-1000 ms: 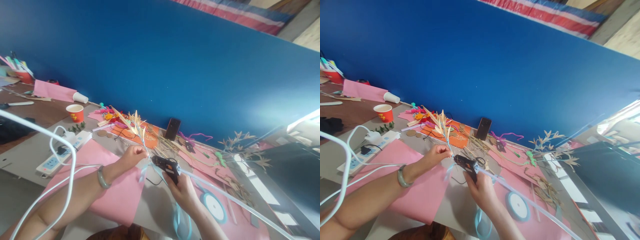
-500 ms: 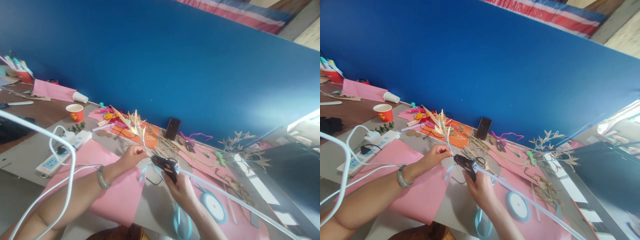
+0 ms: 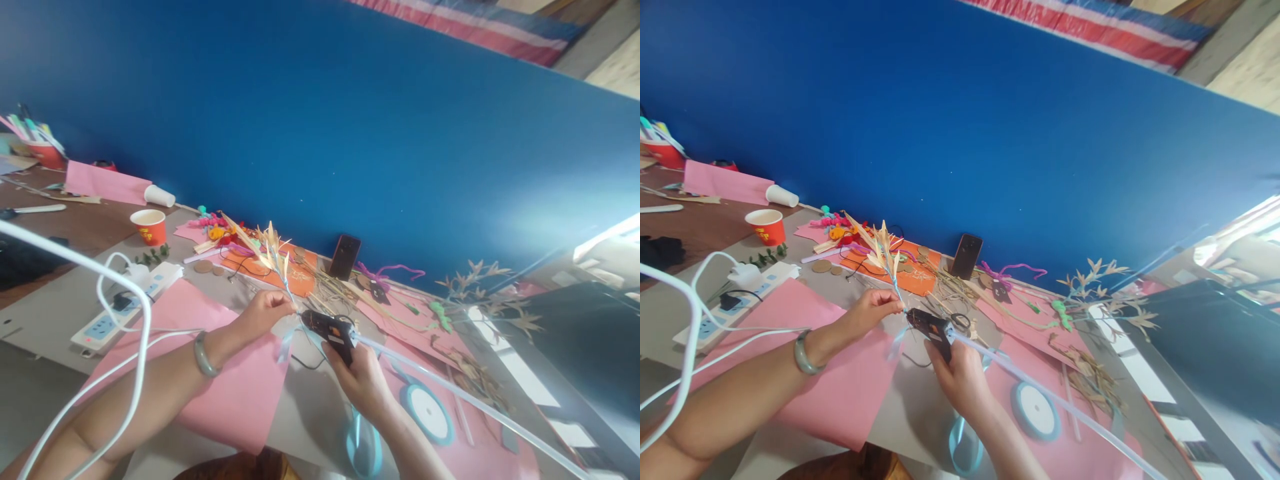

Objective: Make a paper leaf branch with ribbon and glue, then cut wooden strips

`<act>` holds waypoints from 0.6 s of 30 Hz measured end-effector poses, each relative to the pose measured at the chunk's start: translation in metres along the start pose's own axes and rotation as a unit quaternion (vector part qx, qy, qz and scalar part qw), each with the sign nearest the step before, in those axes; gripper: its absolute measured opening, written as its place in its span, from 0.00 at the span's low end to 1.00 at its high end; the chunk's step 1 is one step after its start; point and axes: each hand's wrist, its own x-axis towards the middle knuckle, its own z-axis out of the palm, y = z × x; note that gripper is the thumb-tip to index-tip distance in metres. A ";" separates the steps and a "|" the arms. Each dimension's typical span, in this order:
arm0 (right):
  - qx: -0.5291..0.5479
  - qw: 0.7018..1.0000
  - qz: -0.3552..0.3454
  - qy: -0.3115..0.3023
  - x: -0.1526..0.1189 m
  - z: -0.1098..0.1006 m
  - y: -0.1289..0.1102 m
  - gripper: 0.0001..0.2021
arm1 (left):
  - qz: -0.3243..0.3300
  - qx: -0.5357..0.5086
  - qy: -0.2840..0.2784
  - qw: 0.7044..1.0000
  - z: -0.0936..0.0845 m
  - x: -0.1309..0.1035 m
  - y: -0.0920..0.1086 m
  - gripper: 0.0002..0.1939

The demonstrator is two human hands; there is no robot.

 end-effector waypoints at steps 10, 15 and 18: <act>0.018 1.000 -0.002 -0.004 0.000 -0.002 -0.003 0.20 | -0.011 -0.027 -0.012 0.999 0.001 0.000 0.001 0.14; 0.034 0.999 0.010 -0.025 0.000 -0.003 0.002 0.20 | -0.002 -0.026 -0.016 1.000 0.000 0.000 0.001 0.14; 0.059 0.996 0.054 -0.037 0.000 -0.010 0.013 0.21 | 0.006 -0.026 -0.008 1.000 -0.001 0.001 0.000 0.13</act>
